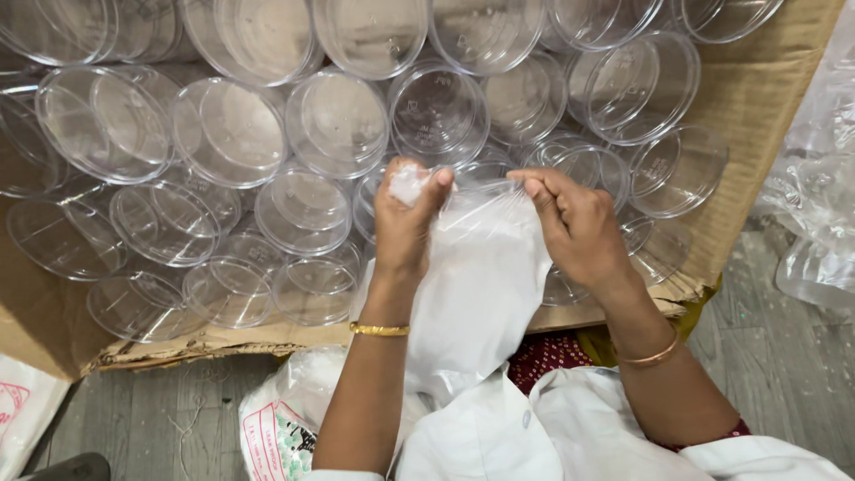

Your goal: The person sits on the floor in front of a large cardboard box filled with clear plastic containers and bags them one at a time into clear plastic bags, opening each bag, inserting a container, and setting filled bags aside.

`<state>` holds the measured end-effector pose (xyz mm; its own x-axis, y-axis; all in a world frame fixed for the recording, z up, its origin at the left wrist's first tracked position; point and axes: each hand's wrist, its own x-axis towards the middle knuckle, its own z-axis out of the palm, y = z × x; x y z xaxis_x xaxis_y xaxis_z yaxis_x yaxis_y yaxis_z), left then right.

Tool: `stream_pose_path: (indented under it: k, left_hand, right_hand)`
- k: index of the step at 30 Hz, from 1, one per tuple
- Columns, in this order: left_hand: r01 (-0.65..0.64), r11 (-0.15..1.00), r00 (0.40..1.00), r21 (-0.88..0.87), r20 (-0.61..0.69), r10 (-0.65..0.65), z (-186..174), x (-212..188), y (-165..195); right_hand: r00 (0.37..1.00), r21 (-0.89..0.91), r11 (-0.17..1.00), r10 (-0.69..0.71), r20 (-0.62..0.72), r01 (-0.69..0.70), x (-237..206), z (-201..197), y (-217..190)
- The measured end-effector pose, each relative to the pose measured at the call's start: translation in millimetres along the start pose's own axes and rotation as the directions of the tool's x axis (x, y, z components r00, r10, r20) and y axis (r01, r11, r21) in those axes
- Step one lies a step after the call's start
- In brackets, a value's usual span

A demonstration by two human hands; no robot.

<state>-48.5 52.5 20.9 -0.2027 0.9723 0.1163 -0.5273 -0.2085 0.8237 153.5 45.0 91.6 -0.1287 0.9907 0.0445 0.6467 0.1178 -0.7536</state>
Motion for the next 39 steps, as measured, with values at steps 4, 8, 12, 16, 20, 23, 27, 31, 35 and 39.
stream_pose_path:
  k: [4, 8, 12, 16, 20, 23, 27, 31, 35, 39]
  left_hand:
    - [0.1, 0.979, 0.987, 0.178, 0.104, -0.12, -3.1, -6.1, -1.2]
    - [0.177, 0.937, 0.886, 0.302, 0.365, -0.285, -15.3, -17.3, 8.0]
    - [0.246, 0.947, 0.933, 0.206, 0.213, -0.289, -24.1, -15.8, 21.5]
    - [0.216, 0.974, 0.933, -0.066, 0.309, -0.186, -50.2, -5.3, 56.0]
    - [-0.015, 0.908, 0.865, 0.419, 0.461, -0.199, -68.6, 9.2, 84.6]
    - [-0.27, 0.41, 0.945, 0.871, 0.321, -0.06, -67.8, 29.4, 95.0]
    - [-0.52, 0.131, 0.8, 0.844, 0.428, 0.42, -55.9, 48.8, 93.6]
    - [-0.595, 0.282, 0.779, 0.753, 0.452, 0.435, -49.1, 43.5, 93.2]
    - [-0.496, 0.375, 0.868, 0.783, 0.442, 0.225, -50.8, 41.9, 107.8]
    - [-0.155, 0.371, 0.984, 0.916, 0.108, 0.143, -48.0, 53.2, 106.2]
  right_hand:
    - [0.941, 0.136, 0.941, -0.282, -0.187, 0.31, -5.3, 6.6, -7.0]
    - [0.88, 0.458, 0.773, -0.268, -0.392, 0.439, -4.3, 7.1, 4.1]
    - [0.996, 0.777, 0.624, -0.028, -0.086, 0.084, 1.1, -0.1, 27.8]
    - [0.891, 0.964, 0.216, -0.391, 0.231, -0.155, -1.3, 7.9, 39.1]
    - [0.921, 0.996, 0.072, -0.38, 0.084, -0.06, 10.4, 8.7, 24.8]
    - [0.979, 0.986, 0.148, -0.2, -0.044, 0.075, 42.0, 8.0, 6.1]
    - [0.909, 0.284, 0.884, -0.285, -0.304, 0.372, 90.4, 42.2, -6.6]
    - [0.835, 0.024, 0.872, -0.459, -0.303, 0.488, 102.8, 67.7, -2.4]
    - [0.755, 0.07, 0.77, -0.598, -0.27, 0.635, 87.1, 69.0, -14.5]
    - [0.937, 0.306, 0.892, -0.273, -0.22, 0.331, 53.5, 54.9, -33.6]
